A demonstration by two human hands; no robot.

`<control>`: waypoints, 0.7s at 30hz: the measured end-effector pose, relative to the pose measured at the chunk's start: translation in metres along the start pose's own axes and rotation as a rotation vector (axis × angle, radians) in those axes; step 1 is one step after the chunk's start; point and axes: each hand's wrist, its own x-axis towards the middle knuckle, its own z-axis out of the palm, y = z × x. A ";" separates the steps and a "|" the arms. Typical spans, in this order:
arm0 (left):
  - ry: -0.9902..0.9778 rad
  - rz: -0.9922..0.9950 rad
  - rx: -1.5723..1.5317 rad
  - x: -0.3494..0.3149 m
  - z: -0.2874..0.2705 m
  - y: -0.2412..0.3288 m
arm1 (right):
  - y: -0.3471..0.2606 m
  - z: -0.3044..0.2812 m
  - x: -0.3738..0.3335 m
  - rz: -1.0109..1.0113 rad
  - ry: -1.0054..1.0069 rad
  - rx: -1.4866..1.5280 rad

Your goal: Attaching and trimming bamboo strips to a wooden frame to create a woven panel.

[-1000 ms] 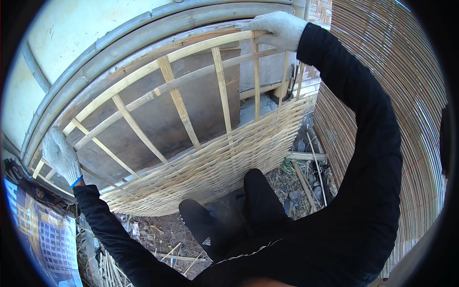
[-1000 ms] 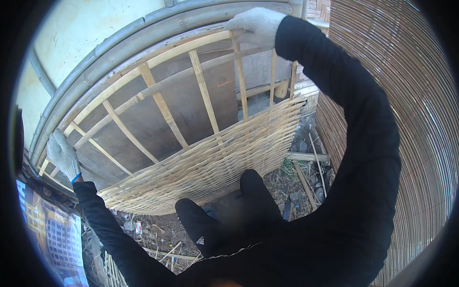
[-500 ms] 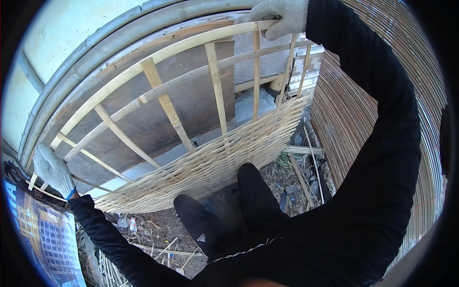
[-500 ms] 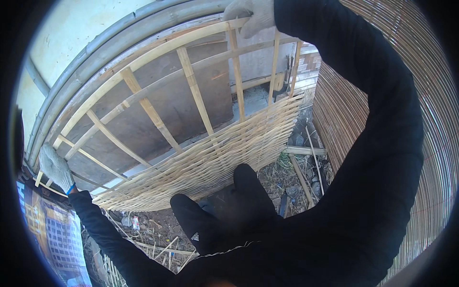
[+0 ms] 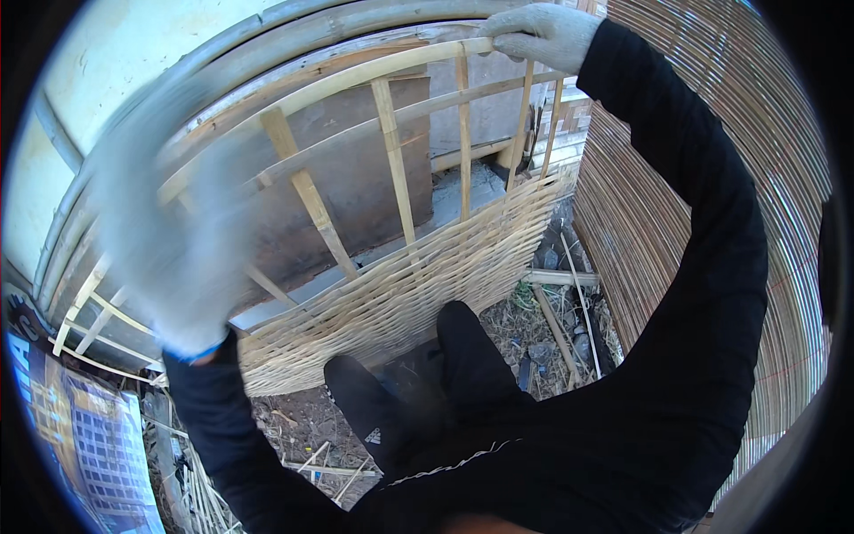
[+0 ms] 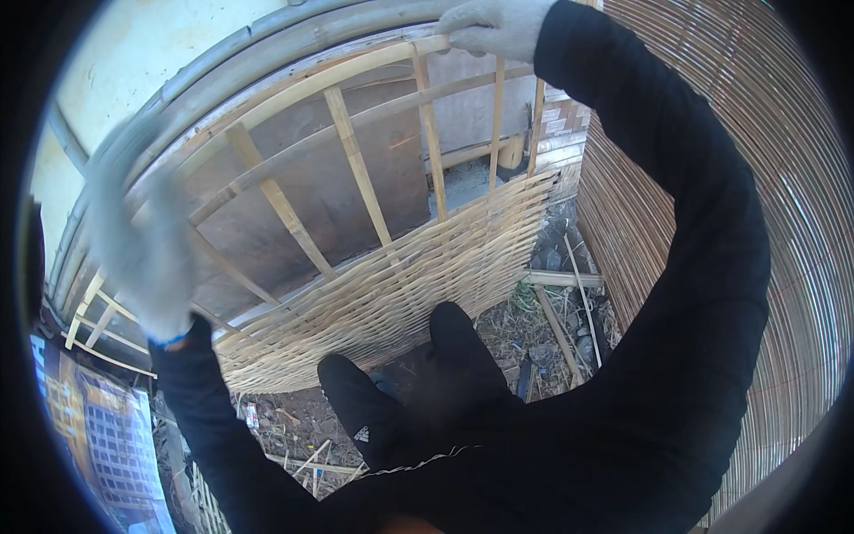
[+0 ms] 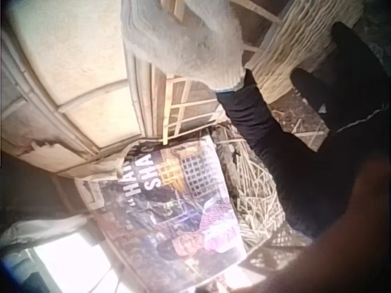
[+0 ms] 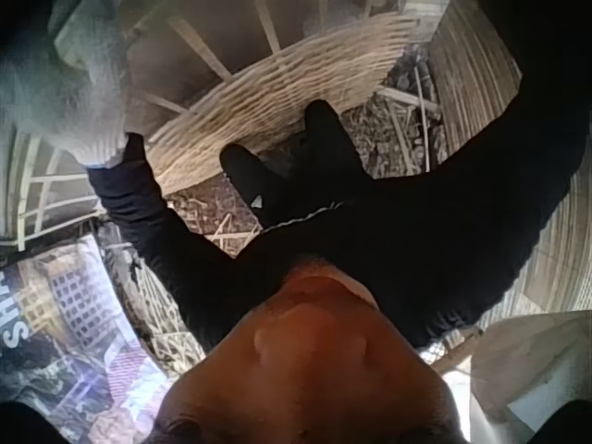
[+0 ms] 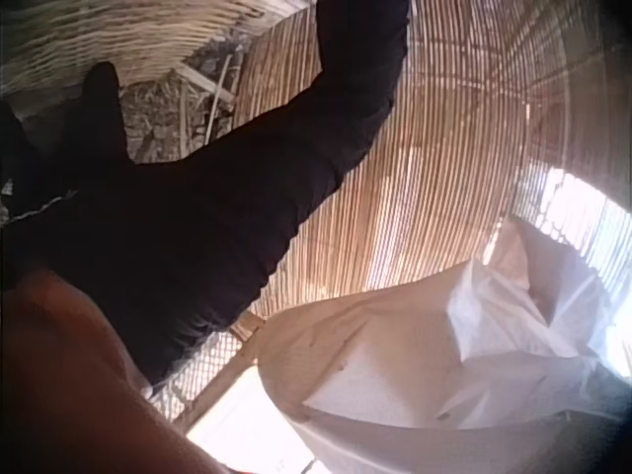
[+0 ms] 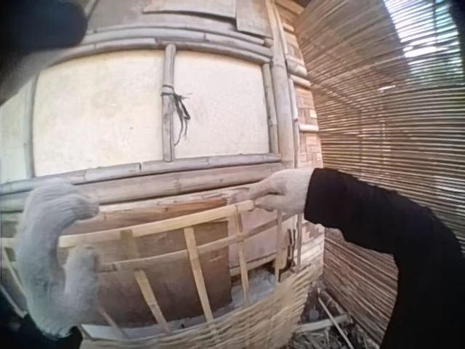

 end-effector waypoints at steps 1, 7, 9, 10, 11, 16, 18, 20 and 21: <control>-0.080 0.071 -0.084 0.016 0.028 0.012 | -0.001 0.002 0.000 0.024 -0.009 -0.020; -0.315 0.057 0.031 0.047 0.139 0.019 | 0.002 0.011 -0.026 -0.069 0.137 -0.177; -0.391 0.040 0.028 0.041 0.144 0.019 | 0.007 0.006 -0.043 0.046 0.141 -0.230; -0.372 0.037 0.032 0.038 0.145 0.020 | 0.011 0.004 -0.048 0.144 0.099 -0.249; -0.374 0.028 0.031 0.035 0.144 0.021 | 0.017 -0.001 -0.050 0.137 0.092 -0.255; -0.306 0.040 0.055 0.033 0.146 0.028 | 0.043 -0.010 -0.048 0.143 0.045 -0.199; -0.302 0.031 0.065 0.032 0.147 0.031 | 0.052 -0.005 -0.040 0.060 0.065 -0.200; -0.299 0.007 0.075 0.031 0.147 0.034 | 0.061 -0.003 -0.032 0.080 0.060 -0.226; -0.281 0.025 0.101 0.030 0.147 0.035 | 0.064 -0.003 -0.028 0.099 0.046 -0.234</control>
